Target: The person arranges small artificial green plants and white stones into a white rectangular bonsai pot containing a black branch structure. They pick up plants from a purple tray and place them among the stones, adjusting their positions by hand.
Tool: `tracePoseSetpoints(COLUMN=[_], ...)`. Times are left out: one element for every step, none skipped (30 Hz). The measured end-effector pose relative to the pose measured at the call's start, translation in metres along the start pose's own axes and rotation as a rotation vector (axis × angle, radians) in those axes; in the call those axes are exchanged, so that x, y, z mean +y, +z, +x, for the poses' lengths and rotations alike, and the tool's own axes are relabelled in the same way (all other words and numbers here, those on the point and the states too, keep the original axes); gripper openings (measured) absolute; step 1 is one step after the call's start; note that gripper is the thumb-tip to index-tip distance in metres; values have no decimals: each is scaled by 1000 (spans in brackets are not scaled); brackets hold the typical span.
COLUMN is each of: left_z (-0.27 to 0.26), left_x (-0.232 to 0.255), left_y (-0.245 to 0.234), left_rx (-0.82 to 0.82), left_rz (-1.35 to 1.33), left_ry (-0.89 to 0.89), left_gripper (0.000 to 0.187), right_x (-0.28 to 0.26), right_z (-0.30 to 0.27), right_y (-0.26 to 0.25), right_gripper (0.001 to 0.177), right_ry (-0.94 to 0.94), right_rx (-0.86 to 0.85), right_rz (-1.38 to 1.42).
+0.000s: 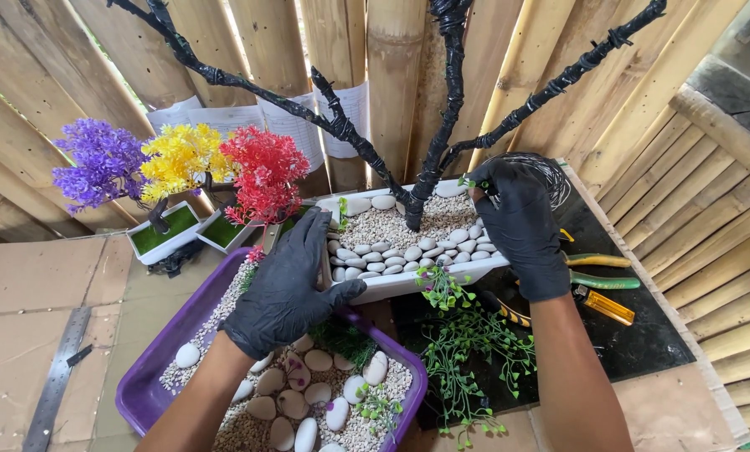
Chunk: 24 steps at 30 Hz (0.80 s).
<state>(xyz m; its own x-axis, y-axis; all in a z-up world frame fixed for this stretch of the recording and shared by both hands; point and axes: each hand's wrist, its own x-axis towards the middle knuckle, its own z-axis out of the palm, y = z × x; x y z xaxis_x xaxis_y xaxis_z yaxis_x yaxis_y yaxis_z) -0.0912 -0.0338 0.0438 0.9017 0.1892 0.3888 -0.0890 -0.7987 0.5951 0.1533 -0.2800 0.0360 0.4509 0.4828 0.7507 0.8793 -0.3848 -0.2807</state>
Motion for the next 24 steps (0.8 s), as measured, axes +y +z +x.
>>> tracePoseSetpoints(left_z=[1, 2, 1, 0, 0, 0, 1, 0, -2, -4, -5, -7, -9, -12, -13, -14, -14, -14, -14, -13, -13, -13, -14, -13], left_x=[1, 3, 1, -1, -4, -2, 0, 1, -4, -8, -13, -19, -26, -32, -28, -24, -20, -20, -20, -19, -22, -24, -26, -26], left_y=[-1, -3, -3, -2, -1, -2, -4, -5, -4, -2, -1, 3, 7, 11, 6, 1, -4, -5, -5, -5, -4, -2, -1, -1], left_rx=[-11, -23, -24, -25, -27, -25, -17, -11, -12, -22, -31, -27, -21, -15, -11, -30, -48, -47, -48, -50, -51, -56, -61, -62], left_rz=[7, 13, 12, 5, -3, -3, -41, -79, -81, -42, -4, -6, 86, 178, 177, 118, 59, 58, 44, 30, 28, 30, 32, 33], left_ry=[19, 38, 38, 39, 39, 42, 45, 46, 47, 64, 82, 82, 93, 104, 103, 101, 100, 101, 98, 97, 99, 98, 96, 96], left_gripper=[106, 107, 107, 107, 108, 108, 106, 105, 105, 107, 108, 108, 107, 106, 106, 104, 103, 103, 102, 101, 101, 102, 102, 102], right_x=[-2, -5, -6, -8, -9, -7, -6, -5, -7, -9, -10, -13, -15, -17, -16, -15, -13, -17, -21, -24, -20, -16, -13, -14], right_z=[1, 2, 2, 3, 3, 3, 2, 1, 1, 2, 3, 4, 4, 4, 4, 4, 4, 5, 6, 7, 6, 5, 3, 4], right_y=[-2, -5, -5, -5, -5, -4, -2, -1, -1, -1, -2, -3, -3, -4, -3, -2, -1, -3, -4, -7, -5, -3, 0, -1], right_gripper=[12, 11, 11, 12, 13, 13, 11, 11, 11, 11, 12, 12, 12, 12, 12, 12, 13, 13, 11, 10, 10, 10, 10, 10], right_ry=[0, 0, 1, -10, -20, -21, -25, -28, -28, -30, -31, -35, -29, -22, -26, -32, -38, -39, -29, -19, -18, -17, -17, -16], right_rx=[-10, -20, -20, -16, -12, -10, -11, -14, -14, -17, -19, -20, -23, -26, -27, -35, -43, -43, -52, -60, -59, -59, -58, -58], right_rz=[-2, -6, -7, -45, -83, -85, -122, -159, -161, -170, -179, -181, -188, -193, -194, -194, -194, -196, -157, -119, -122, -102, -82, -81])
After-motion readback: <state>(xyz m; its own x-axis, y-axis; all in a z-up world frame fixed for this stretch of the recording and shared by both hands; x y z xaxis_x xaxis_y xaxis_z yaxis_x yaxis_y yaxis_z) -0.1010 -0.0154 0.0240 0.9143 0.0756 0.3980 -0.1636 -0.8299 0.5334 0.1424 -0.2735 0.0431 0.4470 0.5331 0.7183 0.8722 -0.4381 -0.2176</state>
